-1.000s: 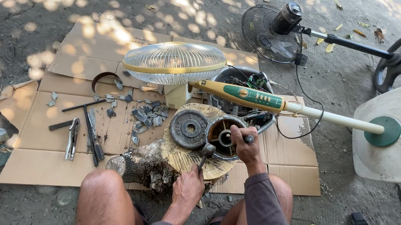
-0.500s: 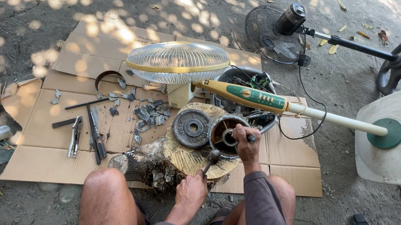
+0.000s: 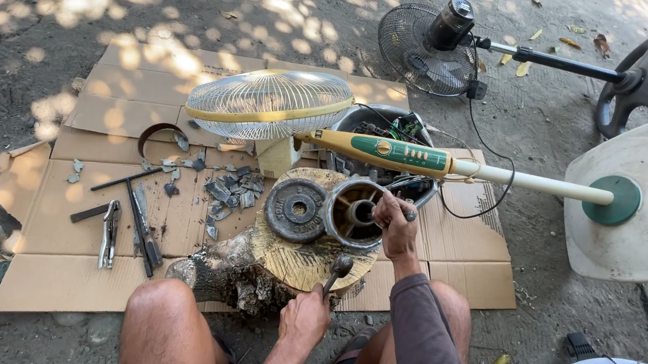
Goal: Using a hammer and punch to remove the center component of a fan motor.
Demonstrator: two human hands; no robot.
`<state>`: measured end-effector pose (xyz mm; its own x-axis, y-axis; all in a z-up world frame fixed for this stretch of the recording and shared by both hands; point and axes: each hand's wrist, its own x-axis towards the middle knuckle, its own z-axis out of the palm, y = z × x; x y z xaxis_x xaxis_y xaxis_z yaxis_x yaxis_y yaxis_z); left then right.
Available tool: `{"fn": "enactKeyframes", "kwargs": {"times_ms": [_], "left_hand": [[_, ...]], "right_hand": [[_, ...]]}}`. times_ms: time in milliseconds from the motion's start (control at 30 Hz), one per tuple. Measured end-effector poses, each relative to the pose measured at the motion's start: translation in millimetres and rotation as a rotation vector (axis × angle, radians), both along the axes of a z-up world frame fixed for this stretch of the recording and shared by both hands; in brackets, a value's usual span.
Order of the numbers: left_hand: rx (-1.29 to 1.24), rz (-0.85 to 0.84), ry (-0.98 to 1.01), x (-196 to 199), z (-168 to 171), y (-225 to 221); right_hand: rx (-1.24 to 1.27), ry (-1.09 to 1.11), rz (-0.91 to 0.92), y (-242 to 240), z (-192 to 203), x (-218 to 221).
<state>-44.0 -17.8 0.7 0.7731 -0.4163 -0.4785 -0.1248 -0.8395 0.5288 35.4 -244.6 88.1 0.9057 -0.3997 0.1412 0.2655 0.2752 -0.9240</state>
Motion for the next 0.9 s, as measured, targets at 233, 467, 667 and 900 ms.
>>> {"fn": "enactKeyframes", "kwargs": {"times_ms": [233,467,667,900], "left_hand": [[-0.025,-0.025,0.085,5,25,13],[-0.110,0.056,-0.136,4,29,20],[0.023,0.081,-0.112,8,37,16],[0.008,0.098,-0.076,3,20,19]], "right_hand": [[-0.195,0.059,0.021,11,-3,-1],[-0.377,0.256,0.181,30,18,-11],[-0.378,0.018,0.106,29,24,-11],[-0.282,-0.036,0.004,29,48,-18]]}}
